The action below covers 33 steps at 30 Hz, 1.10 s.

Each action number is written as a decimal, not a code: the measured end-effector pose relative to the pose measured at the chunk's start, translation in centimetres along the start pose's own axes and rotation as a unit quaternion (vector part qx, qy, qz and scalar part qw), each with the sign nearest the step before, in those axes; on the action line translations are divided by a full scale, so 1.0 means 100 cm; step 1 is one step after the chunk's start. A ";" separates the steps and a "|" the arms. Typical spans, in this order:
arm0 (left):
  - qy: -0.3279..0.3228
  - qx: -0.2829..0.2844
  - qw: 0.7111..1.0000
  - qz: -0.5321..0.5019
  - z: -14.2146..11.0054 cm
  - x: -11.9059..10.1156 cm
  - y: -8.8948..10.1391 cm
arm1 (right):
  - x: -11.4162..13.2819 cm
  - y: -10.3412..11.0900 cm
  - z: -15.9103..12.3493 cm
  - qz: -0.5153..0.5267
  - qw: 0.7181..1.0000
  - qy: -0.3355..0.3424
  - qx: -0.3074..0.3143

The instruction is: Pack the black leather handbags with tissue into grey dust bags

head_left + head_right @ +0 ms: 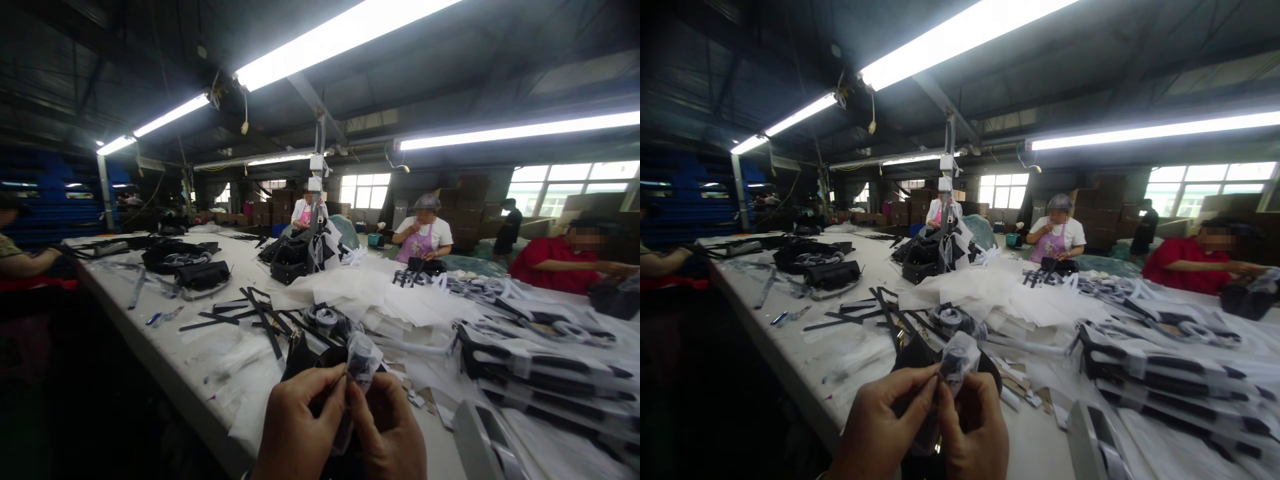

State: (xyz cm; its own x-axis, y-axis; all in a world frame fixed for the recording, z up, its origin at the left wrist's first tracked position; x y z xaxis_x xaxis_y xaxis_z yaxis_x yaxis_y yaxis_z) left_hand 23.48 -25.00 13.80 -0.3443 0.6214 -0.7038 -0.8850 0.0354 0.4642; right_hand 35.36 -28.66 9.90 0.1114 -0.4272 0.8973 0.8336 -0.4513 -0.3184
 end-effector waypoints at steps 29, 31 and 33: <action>-0.116 0.057 0.988 0.089 -0.004 0.013 -0.006 | 0.009 0.013 0.008 0.028 0.998 -0.055 0.005; -0.015 0.103 0.994 -0.015 0.008 0.008 0.002 | 0.015 0.014 0.008 0.070 0.994 -0.080 0.025; 0.054 0.158 0.981 -0.095 0.017 0.004 0.006 | 0.019 0.017 0.007 0.099 0.990 -0.092 0.033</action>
State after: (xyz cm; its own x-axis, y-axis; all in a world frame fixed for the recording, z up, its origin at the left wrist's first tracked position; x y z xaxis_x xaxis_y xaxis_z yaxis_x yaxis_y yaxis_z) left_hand 23.34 -23.37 14.69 -0.2278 0.4942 -0.8390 -0.8016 0.3940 0.4497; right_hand 37.33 -29.67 11.24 0.3681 -0.3500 0.8614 0.8179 -0.3187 -0.4790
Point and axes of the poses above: each hand's wrist, its own z-axis towards the middle knuckle, its own y-axis out of the back of the hand, x = y × z, the point moved 1 cm from there along z, towards the middle knuckle, and after that the axes turned 9 degrees about z, right-handed, at the moved point
